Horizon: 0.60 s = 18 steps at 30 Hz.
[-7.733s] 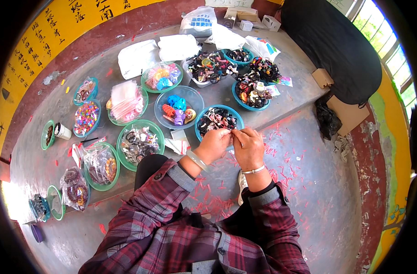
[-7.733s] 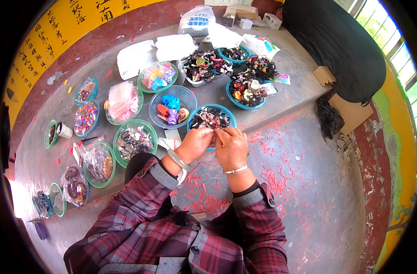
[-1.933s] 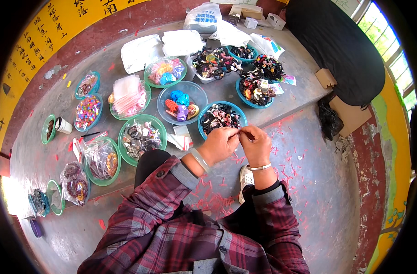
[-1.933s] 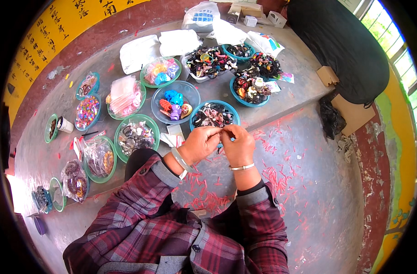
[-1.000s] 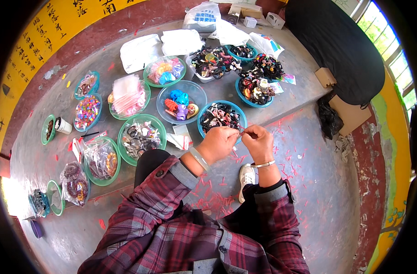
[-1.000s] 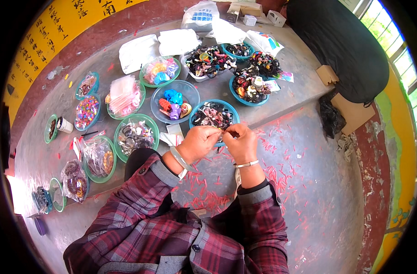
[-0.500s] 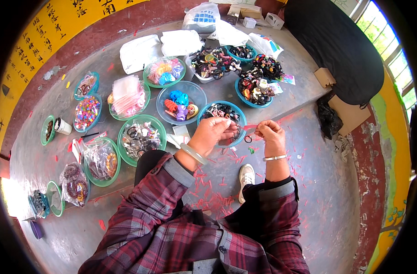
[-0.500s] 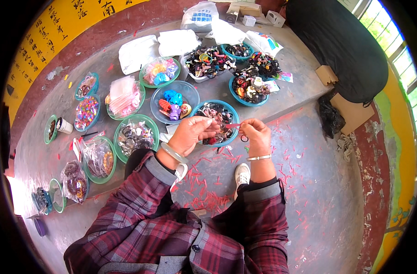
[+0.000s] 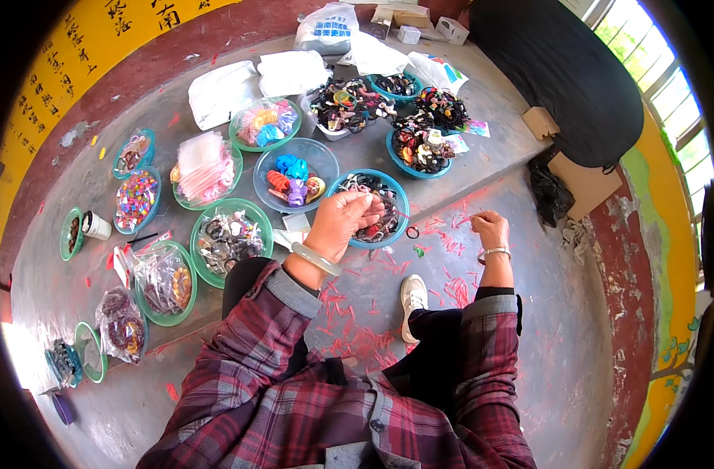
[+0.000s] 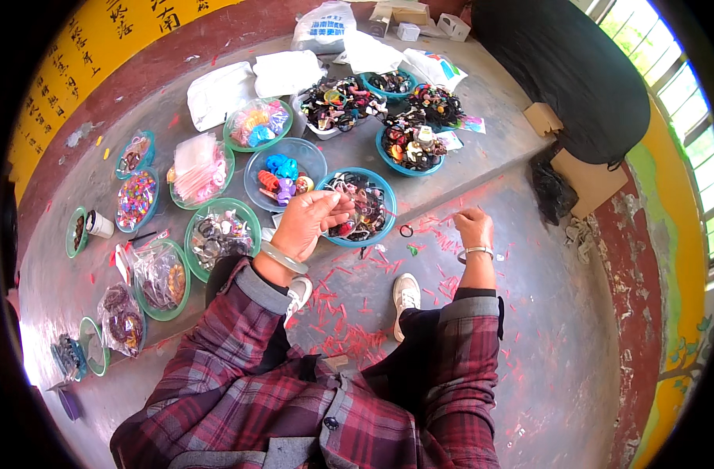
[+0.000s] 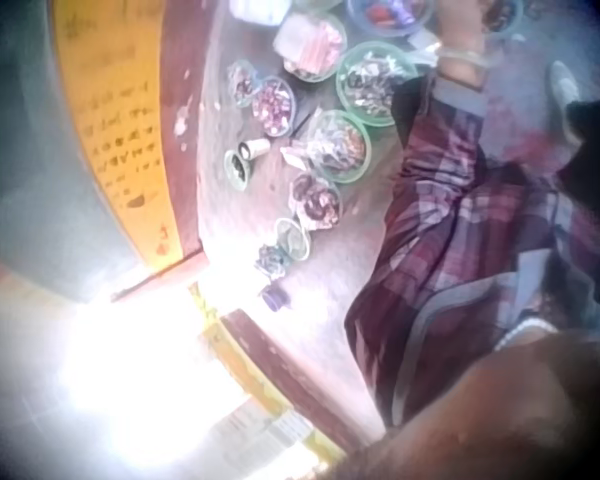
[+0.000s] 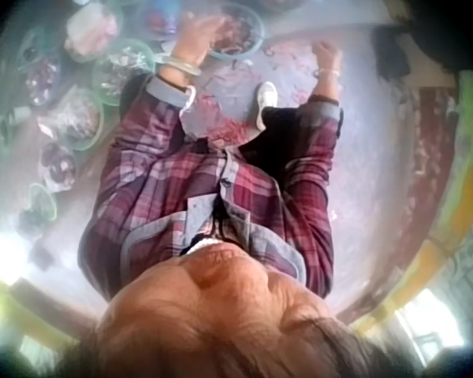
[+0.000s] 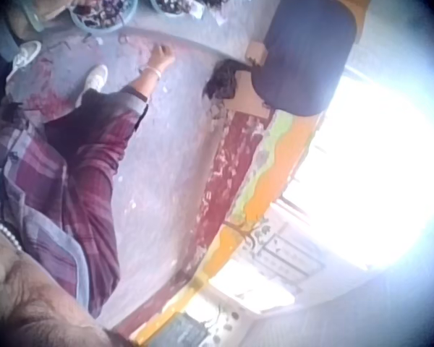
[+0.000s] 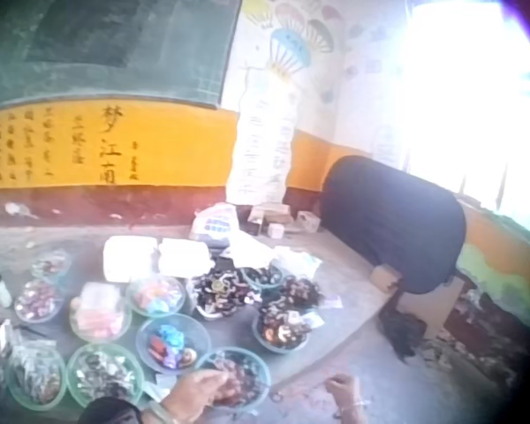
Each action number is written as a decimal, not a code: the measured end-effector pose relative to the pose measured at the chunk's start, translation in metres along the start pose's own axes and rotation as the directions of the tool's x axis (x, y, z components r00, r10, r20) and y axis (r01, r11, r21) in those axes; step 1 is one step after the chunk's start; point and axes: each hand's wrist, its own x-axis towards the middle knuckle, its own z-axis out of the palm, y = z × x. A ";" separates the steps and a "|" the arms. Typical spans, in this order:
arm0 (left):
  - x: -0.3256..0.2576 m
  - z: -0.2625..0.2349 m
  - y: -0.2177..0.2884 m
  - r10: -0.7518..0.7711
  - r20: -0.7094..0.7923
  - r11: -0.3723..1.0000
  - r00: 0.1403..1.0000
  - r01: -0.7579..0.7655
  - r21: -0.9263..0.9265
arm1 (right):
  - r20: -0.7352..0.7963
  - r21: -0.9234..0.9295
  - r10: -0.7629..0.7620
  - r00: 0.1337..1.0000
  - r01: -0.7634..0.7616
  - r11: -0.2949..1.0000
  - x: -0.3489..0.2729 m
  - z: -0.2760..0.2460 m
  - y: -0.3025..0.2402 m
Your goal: The person sits on the floor and assembles small keychains by attaching plastic charms to metal rings. They pick up charms and rings from bowls, connect them by hand, and place the finished keychains into small plastic bags.
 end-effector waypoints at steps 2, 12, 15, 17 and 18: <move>0.001 -0.001 -0.002 0.002 -0.005 1.000 1.000 -0.002 0.005 | -0.059 -0.204 0.080 0.995 -0.090 0.975 0.004 -0.007 0.010; 0.003 0.001 -0.007 -0.015 0.017 1.000 1.000 0.015 0.014 | -0.160 -0.302 0.219 0.963 -0.259 0.917 0.023 -0.027 0.087; 0.002 0.000 -0.008 -0.017 0.013 0.999 1.000 0.016 0.032 | -0.170 -0.358 0.268 0.948 -0.313 0.880 0.027 -0.029 0.094; 0.004 0.000 -0.011 -0.016 0.018 0.999 1.000 0.015 0.046 | -0.199 -0.508 0.328 0.923 -0.384 0.771 0.035 -0.028 0.103; 0.005 0.003 -0.012 -0.018 0.029 0.999 0.999 0.017 0.051 | -0.197 -0.524 0.331 0.923 -0.384 0.760 0.040 -0.034 0.117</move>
